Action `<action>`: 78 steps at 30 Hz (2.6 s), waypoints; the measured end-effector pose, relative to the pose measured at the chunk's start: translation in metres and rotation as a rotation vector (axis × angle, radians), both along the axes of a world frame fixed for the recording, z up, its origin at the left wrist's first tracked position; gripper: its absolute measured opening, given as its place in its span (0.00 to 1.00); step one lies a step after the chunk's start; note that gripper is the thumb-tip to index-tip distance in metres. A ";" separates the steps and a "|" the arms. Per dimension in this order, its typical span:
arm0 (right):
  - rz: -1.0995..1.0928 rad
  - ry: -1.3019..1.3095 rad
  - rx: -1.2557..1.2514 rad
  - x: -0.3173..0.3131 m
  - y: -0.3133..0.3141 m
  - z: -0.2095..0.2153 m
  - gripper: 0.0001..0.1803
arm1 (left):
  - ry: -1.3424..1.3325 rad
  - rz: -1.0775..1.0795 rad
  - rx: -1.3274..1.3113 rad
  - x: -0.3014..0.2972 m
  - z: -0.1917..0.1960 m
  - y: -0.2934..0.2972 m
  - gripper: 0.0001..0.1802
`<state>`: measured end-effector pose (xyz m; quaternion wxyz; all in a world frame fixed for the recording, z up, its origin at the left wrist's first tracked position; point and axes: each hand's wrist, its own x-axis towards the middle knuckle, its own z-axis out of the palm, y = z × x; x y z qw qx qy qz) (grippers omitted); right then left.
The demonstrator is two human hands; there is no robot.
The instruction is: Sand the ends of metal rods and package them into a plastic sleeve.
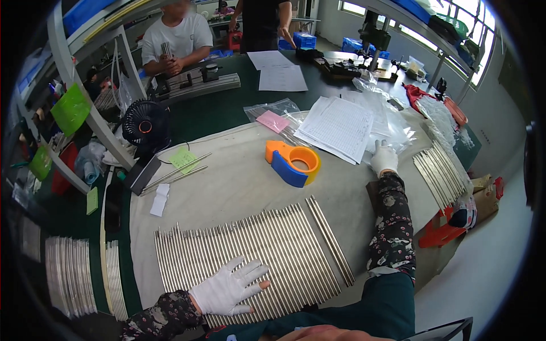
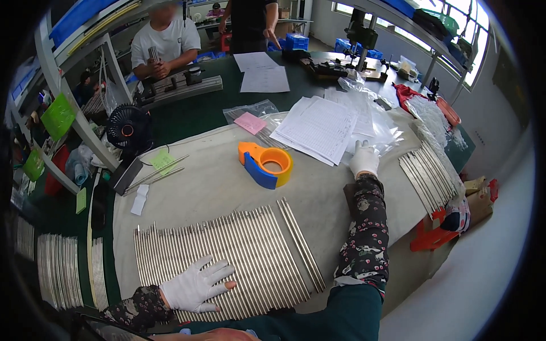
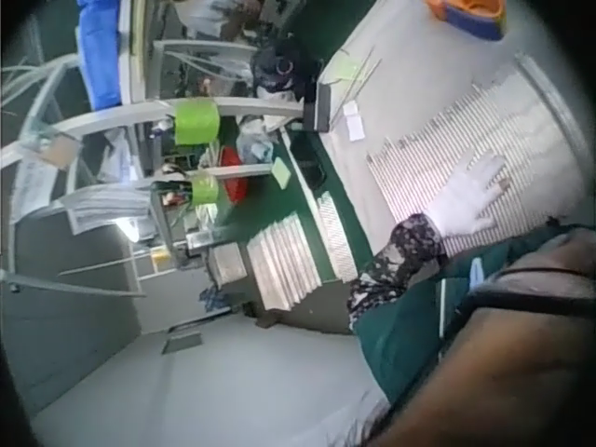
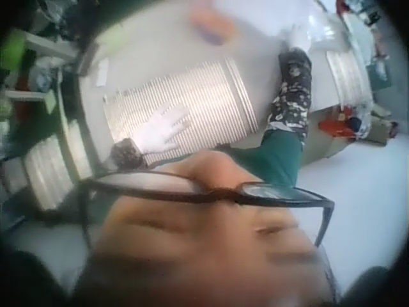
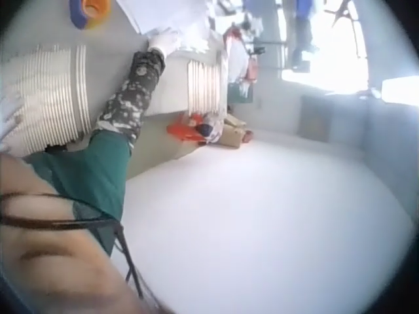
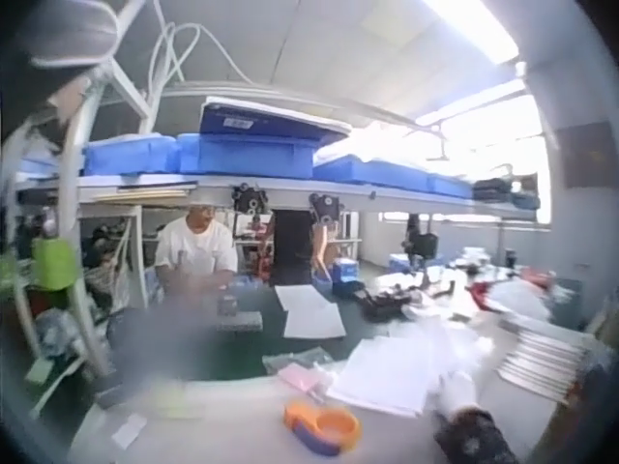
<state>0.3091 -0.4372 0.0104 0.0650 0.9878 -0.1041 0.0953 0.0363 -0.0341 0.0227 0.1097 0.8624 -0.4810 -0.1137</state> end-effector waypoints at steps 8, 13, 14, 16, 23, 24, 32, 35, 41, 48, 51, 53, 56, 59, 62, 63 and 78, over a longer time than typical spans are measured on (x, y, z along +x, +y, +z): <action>-0.007 -0.089 -0.058 0.042 -0.007 -0.020 0.13 | 0.069 0.016 -0.007 -0.004 0.004 0.003 0.32; 0.079 -0.178 -0.067 0.049 -0.016 -0.024 0.09 | 0.068 0.009 0.004 -0.002 0.004 0.002 0.32; 0.048 -0.160 -0.035 0.046 -0.018 -0.020 0.08 | 0.076 0.001 0.006 -0.001 0.003 0.001 0.33; 0.012 -0.135 -0.006 0.039 -0.022 -0.013 0.07 | 0.091 -0.013 0.005 0.001 0.002 0.000 0.33; -0.044 -0.467 0.306 0.012 -0.039 0.042 0.07 | 0.021 -0.023 -0.011 -0.004 0.008 -0.002 0.34; -0.069 -0.468 0.292 0.006 -0.048 0.043 0.07 | -0.001 -0.012 -0.010 -0.003 0.007 -0.001 0.34; 0.003 -0.609 0.320 -0.057 -0.078 0.075 0.06 | -0.088 -0.014 -0.059 -0.008 0.004 -0.002 0.35; 0.241 -0.899 1.149 -0.080 -0.028 0.107 0.09 | -0.098 0.013 -0.080 -0.011 -0.004 0.006 0.37; 0.934 -0.774 1.154 -0.186 0.104 0.132 0.05 | -0.181 0.031 -0.161 -0.015 -0.004 0.010 0.38; 1.160 -0.329 0.690 -0.209 0.147 0.059 0.10 | -0.339 0.468 -0.019 -0.036 0.011 0.101 0.32; 0.936 -0.233 0.783 -0.182 0.109 0.009 0.09 | -0.342 0.690 -0.072 -0.023 0.001 0.143 0.25; 0.766 -0.136 0.891 -0.166 0.085 -0.010 0.09 | -0.351 0.677 -0.092 -0.010 -0.007 0.158 0.25; 0.527 -0.122 0.888 -0.159 0.053 -0.006 0.18 | -0.369 0.669 -0.122 0.013 -0.022 0.154 0.27; 0.440 -0.423 0.427 -0.176 0.063 0.020 0.22 | -0.400 0.724 -0.127 0.022 -0.045 0.154 0.26; 0.689 -0.617 0.605 -0.209 0.129 0.053 0.26 | -0.369 0.699 -0.157 0.029 -0.048 0.155 0.25; 0.805 -0.587 0.506 -0.219 0.162 0.059 0.25 | -0.353 0.702 -0.169 0.026 -0.048 0.156 0.25; 1.046 -0.035 0.153 -0.202 0.331 -0.017 0.33 | -0.478 0.825 -0.080 0.011 -0.040 0.128 0.25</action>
